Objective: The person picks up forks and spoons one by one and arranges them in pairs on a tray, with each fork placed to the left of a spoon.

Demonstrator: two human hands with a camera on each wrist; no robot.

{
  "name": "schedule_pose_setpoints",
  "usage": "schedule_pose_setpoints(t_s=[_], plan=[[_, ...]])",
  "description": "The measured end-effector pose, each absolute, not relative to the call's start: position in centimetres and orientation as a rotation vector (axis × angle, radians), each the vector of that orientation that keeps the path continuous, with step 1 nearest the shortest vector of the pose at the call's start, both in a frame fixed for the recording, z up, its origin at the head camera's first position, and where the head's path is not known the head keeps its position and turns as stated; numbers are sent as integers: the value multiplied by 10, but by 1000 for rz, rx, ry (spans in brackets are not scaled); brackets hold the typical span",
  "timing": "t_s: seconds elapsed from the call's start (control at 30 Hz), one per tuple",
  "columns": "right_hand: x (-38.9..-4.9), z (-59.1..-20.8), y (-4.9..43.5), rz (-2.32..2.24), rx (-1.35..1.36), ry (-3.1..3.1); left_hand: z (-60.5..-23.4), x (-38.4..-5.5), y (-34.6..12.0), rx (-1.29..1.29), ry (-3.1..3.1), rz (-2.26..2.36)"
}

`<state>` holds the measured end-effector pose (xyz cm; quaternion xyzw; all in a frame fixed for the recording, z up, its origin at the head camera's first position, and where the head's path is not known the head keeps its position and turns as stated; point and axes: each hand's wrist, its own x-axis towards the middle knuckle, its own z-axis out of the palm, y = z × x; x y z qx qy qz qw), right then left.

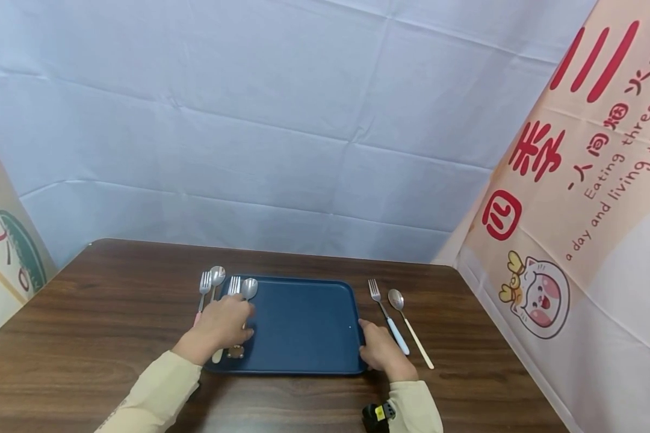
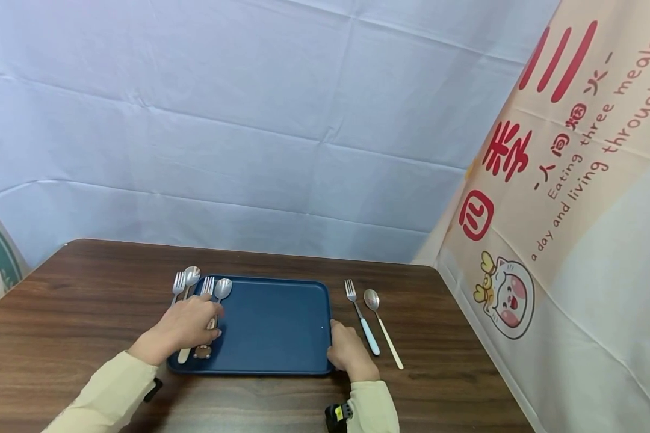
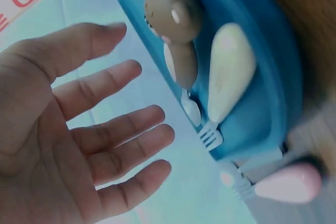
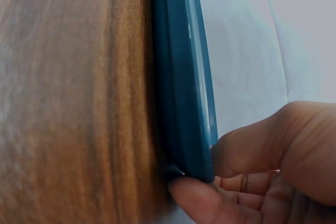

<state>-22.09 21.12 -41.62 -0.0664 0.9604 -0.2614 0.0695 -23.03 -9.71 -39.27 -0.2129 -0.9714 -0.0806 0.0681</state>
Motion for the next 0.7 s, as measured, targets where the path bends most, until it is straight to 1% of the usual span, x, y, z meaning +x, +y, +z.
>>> schedule_pose_setpoints(t_s=[0.23,0.7], plan=[[-221,-415,211,-773,-195,2901,-391,-226,-104,-659,-2918,-148],[-221,-415,211,-770,-195,2899,-398,-230,-116,-684,-2901,-211]])
